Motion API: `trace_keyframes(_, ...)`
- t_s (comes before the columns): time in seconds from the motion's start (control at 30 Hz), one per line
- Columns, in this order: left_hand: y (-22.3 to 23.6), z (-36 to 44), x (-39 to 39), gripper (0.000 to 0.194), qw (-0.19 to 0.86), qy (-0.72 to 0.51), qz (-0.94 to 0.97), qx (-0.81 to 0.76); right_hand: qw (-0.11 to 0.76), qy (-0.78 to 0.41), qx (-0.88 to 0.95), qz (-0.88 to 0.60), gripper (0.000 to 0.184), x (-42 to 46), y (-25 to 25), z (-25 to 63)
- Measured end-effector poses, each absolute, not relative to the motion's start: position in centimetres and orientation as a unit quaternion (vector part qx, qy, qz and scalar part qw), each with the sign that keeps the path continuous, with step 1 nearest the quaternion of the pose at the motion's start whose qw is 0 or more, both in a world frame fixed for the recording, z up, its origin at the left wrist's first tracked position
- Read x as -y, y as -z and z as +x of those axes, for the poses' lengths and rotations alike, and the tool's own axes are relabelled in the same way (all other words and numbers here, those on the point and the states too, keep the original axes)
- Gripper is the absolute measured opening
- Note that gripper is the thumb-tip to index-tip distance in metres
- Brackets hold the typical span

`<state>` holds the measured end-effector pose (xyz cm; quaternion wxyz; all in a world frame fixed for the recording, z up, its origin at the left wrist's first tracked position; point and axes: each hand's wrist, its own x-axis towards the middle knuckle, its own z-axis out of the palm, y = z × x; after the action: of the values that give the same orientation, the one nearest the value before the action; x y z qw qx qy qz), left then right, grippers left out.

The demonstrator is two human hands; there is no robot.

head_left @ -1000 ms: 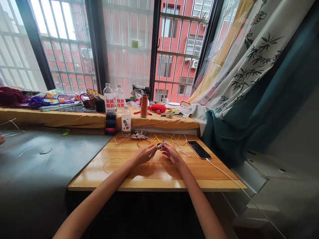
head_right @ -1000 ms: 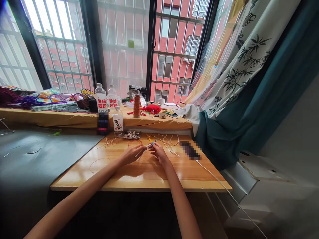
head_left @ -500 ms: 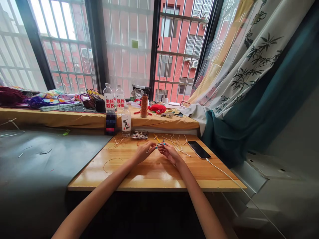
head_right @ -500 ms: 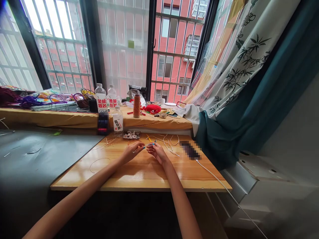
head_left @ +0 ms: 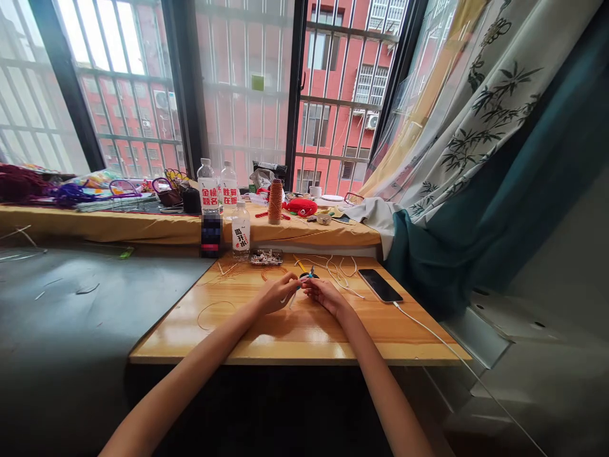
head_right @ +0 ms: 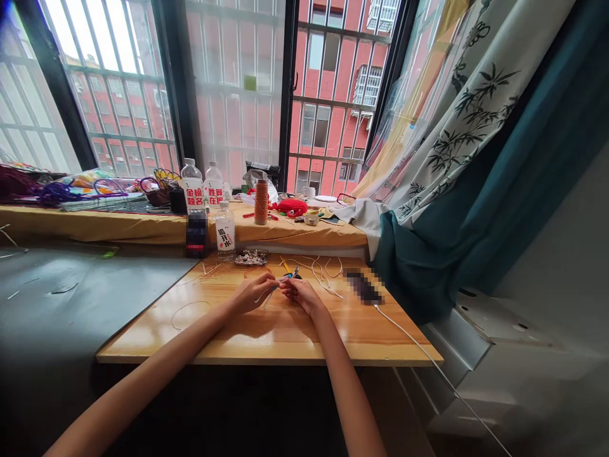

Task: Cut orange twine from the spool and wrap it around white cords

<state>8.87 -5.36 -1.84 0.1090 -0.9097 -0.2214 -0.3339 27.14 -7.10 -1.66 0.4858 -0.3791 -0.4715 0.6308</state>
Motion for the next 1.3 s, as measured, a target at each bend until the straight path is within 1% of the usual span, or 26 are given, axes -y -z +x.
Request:
trace_keyframes(0.3, 1.4, 9.0, 6.0, 0.027, 0.206, 0.256, -0.929, 0.172, 0.477, -0.607, 0.507, -0.382, 0.014, 7.6, 0.8, 26.6)
trace_keyframes(0.43, 1.3, 8.9, 5.9, 0.034, 0.200, 0.228, -0.944, 0.129, 0.473, -0.602, 0.523, -0.374, 0.019, 7.5, 0.9, 26.4)
trace_keyframes(0.53, 1.3, 8.9, 6.0, 0.030, 0.171, 0.216, -0.955, 0.115, 0.461, -0.591, 0.543, -0.379, 0.021, 7.5, 1.1, 26.3)
trace_keyframes(0.67, 1.3, 9.6, 6.7, 0.022, 0.130, 0.237, -0.958, 0.100, 0.445, -0.585, 0.561, -0.382, 0.019, 7.5, 1.2, 26.2)
trace_keyframes(0.73, 1.3, 10.0, 7.0, 0.022, 0.118, 0.259, -0.952, 0.111, 0.444, -0.591, 0.557, -0.378, 0.018, 7.6, 1.2, 26.2)
trace_keyframes(0.87, 1.3, 10.4, 7.3, 0.027, 0.142, 0.293, -0.930, 0.170, 0.452, -0.617, 0.544, -0.345, 0.016, 7.7, 1.1, 26.4)
trace_keyframes(1.0, 1.4, 10.1, 6.7, 0.027, 0.146, 0.318, -0.912, 0.214, 0.474, -0.598, 0.536, -0.360, 0.017, 7.7, 0.9, 26.5)
trace_keyframes(1.2, 1.9, 9.6, 5.7, 0.026, 0.135, 0.335, -0.906, 0.223, 0.467, -0.580, 0.551, -0.377, 0.020, 7.7, 1.0, 26.1)
trace_keyframes(1.3, 2.1, 9.7, 5.5, 0.026, 0.142, 0.321, -0.912, 0.212, 0.458, -0.579, 0.566, -0.368, 0.020, 7.8, 0.9, 26.0)
